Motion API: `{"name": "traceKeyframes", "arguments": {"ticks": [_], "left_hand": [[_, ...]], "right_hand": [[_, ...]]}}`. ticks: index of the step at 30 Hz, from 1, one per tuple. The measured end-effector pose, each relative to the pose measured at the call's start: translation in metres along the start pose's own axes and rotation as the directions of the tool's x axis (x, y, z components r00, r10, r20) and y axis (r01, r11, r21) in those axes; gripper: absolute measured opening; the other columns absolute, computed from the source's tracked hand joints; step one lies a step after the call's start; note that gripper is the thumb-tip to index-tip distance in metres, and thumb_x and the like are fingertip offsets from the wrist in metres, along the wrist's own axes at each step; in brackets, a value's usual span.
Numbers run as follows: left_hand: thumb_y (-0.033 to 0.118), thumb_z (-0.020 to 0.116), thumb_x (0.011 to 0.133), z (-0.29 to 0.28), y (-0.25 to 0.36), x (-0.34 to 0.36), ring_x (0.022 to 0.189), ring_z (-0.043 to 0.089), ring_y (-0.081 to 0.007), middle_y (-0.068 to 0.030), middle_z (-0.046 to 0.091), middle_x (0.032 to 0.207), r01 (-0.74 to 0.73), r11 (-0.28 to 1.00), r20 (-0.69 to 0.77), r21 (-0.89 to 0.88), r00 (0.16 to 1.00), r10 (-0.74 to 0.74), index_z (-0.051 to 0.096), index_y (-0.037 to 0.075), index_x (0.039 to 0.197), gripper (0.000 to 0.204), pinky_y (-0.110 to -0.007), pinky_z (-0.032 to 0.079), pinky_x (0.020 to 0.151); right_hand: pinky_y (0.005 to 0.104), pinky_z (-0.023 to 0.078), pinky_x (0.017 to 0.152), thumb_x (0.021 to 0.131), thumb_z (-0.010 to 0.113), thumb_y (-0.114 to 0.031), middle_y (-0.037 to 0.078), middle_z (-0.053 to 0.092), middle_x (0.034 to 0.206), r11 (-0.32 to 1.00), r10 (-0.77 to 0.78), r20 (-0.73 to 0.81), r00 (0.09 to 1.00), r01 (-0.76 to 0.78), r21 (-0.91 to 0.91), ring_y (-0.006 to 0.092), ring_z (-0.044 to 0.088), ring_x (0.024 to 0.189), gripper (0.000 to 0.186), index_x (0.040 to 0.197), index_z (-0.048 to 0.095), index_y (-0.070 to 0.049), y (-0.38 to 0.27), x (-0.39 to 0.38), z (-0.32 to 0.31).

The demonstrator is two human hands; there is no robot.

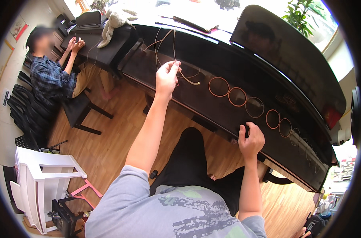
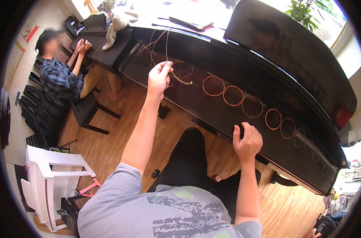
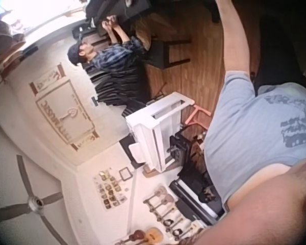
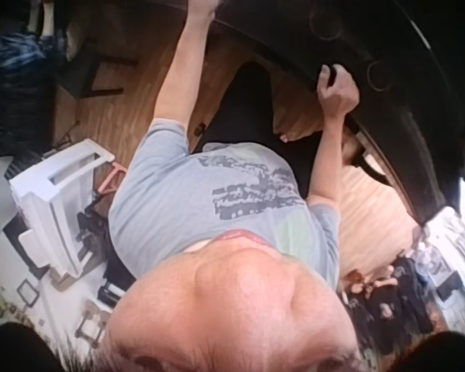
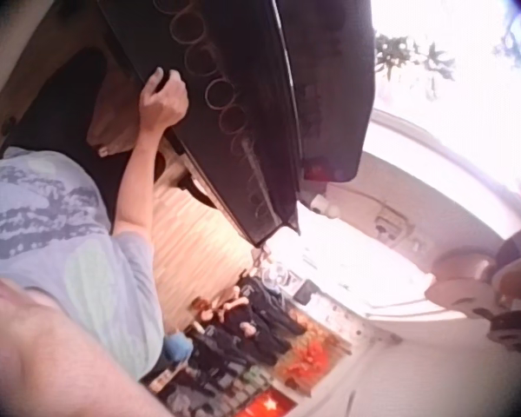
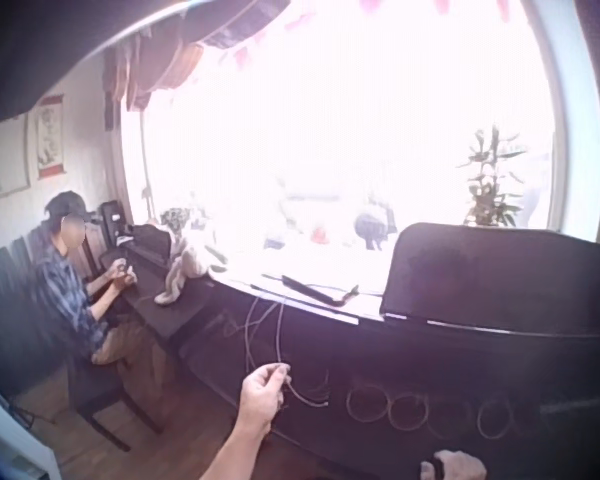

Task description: The person bends and twists copper wire by hand to form circular loops. They place each completed loop on the surface of a black piano and continue shaping additional loops from the same wire.

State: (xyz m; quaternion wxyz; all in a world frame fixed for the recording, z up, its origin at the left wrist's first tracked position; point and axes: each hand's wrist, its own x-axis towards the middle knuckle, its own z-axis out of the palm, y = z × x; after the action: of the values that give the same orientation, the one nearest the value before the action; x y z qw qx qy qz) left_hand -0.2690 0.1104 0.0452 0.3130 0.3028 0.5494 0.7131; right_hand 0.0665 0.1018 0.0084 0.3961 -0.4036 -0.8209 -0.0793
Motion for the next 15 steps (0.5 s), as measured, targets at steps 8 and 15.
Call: {"name": "traceKeyframes", "arguments": {"ticks": [8,15], "left_hand": [[0.017,0.059,0.096,0.009,0.009,-0.041,0.047,0.040,0.0007,0.0007,0.060,0.081,0.133,0.975,0.117,-0.176,0.987,-0.114,0.062,0.004,0.103,0.015,-0.016,0.026,0.037],[0.018,0.058,0.096,0.017,0.002,-0.076,0.049,0.042,0.0003,0.0009,0.060,0.081,0.215,0.961,0.211,-0.175,0.961,-0.176,0.062,0.005,0.103,0.015,-0.016,0.027,0.041]], "right_hand": [[0.0352,0.044,0.053,0.084,0.068,-0.021,0.007,0.057,0.067,1.000,-0.004,0.003,1.000,0.004,0.006,0.0244,0.056,0.058,0.019,0.092,0.060,-0.005,0.001,0.001,-0.001],[0.0345,0.044,0.053,0.084,0.068,-0.021,0.007,0.058,0.068,1.000,0.005,-0.011,1.000,-0.004,0.028,0.0238,0.056,0.058,0.018,0.090,0.060,-0.005,0.000,0.001,-0.003]]}}
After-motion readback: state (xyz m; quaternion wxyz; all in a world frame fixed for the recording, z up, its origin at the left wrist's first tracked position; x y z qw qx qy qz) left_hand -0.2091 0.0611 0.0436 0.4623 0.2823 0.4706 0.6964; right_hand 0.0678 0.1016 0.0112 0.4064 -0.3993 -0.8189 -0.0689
